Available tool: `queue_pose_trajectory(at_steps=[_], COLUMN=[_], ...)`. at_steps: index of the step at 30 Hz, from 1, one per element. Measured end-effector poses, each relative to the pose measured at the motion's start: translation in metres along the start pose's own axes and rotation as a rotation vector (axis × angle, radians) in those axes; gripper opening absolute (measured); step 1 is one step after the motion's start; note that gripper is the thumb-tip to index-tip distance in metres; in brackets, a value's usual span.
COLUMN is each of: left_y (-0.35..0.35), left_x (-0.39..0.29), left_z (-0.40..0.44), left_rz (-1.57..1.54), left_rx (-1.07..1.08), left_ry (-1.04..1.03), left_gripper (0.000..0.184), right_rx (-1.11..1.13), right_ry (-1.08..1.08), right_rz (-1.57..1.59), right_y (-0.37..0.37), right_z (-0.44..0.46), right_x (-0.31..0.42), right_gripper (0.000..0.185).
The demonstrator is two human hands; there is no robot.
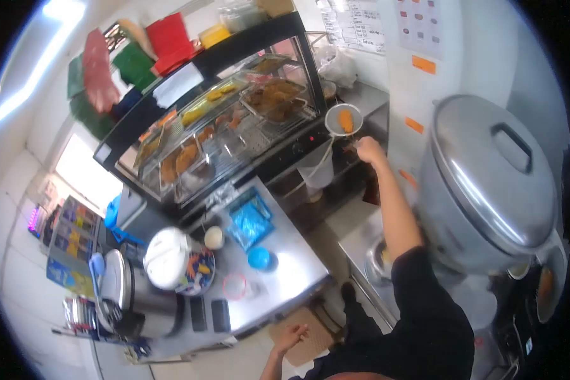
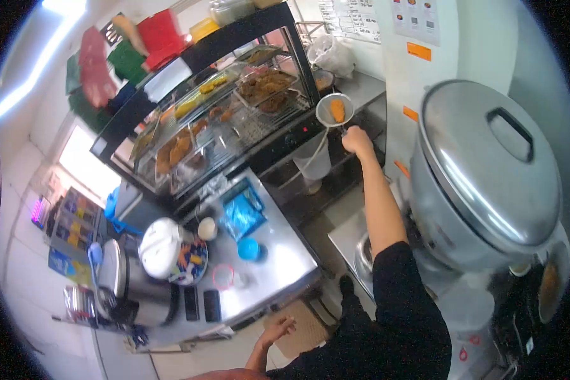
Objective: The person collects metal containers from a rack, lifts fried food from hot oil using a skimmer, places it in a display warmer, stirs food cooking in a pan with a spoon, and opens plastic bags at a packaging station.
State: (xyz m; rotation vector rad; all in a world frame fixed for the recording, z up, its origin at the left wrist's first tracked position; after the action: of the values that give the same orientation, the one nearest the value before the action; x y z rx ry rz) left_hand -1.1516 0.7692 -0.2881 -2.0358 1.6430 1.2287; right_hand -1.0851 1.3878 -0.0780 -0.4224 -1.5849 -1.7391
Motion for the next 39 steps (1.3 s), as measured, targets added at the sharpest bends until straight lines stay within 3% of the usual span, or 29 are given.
queue_pose_trajectory(at_steps=[4, 7, 8, 9, 11, 12, 13, 19, 22, 31, 34, 39], left_y=[0.031, 0.064, 0.068, 0.07, 0.075, 0.071, 0.066, 0.068, 0.068, 0.065, 0.063, 0.057], left_x=[-0.144, -0.15, -0.174, -0.177, -0.157, -0.188, -0.2, -0.227, -0.236, -0.247, -0.245, -0.23], left_z=[0.09, 0.187, 0.198, 0.218, 0.248, 0.24, 0.238, 0.261, 0.27, 0.268, 0.259, 0.24], left_rz=[0.313, 0.418, 0.63, 0.766, 0.753, 0.727, 0.786, 0.73, 0.725, 0.707, 0.692, 0.678], left_rx=[0.004, 0.064, 0.104, 0.034, -0.114, -0.171, -0.189, -0.294, -0.323, -0.354, -0.363, -0.385], left_ry=[-0.114, -0.131, -0.008, -0.34, -0.258, -0.05, 0.015, 0.081, 0.109, 0.137, 0.12, 0.06], left_gripper=[0.036, 0.034, 0.038, 0.043, 0.05, 0.05, 0.054, 0.053, 0.053, 0.052, 0.051, 0.05], right_rx=[-0.086, -0.14, -0.163, -0.178, -0.207, -0.216, -0.224, -0.266, -0.377, -0.598, -0.517, -0.402], right_ry=[-0.056, 0.062, 0.066, 0.068, 0.08, 0.084, 0.088, 0.114, 0.063, 0.288, 0.217, 0.1], right_rz=[-0.045, -0.144, -0.131, -0.123, -0.115, -0.11, -0.102, -0.095, -0.051, -0.085, -0.158, 0.012], right_y=[-0.025, -0.065, -0.082, -0.099, -0.128, -0.139, -0.15, -0.251, -0.275, -0.28, -0.259, -0.245], right_z=[0.139, 0.248, 0.277, 0.304, 0.351, 0.372, 0.39, 0.494, 0.512, 0.489, 0.454, 0.392], right_x=[0.026, 0.036, 0.035, 0.035, 0.035, 0.036, 0.038, 0.02, 0.017, -0.006, -0.013, -0.049], right_gripper=[0.028, 0.024, 0.023, 0.023, 0.022, 0.023, 0.023, 0.031, 0.031, 0.025, 0.03, 0.041])
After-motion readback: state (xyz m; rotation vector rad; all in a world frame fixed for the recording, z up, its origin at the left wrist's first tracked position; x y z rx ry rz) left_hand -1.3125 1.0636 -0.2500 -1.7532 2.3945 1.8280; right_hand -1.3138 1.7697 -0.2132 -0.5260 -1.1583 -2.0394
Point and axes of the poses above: each hand's wrist, its own z-axis towards the middle knuckle, its own y-axis out of the back of the hand, x = y × z, the point moved 6 cm from there along z, towards the middle knuckle, and after that the axes turned 10 degrees about -x, right-handed, at the moved point
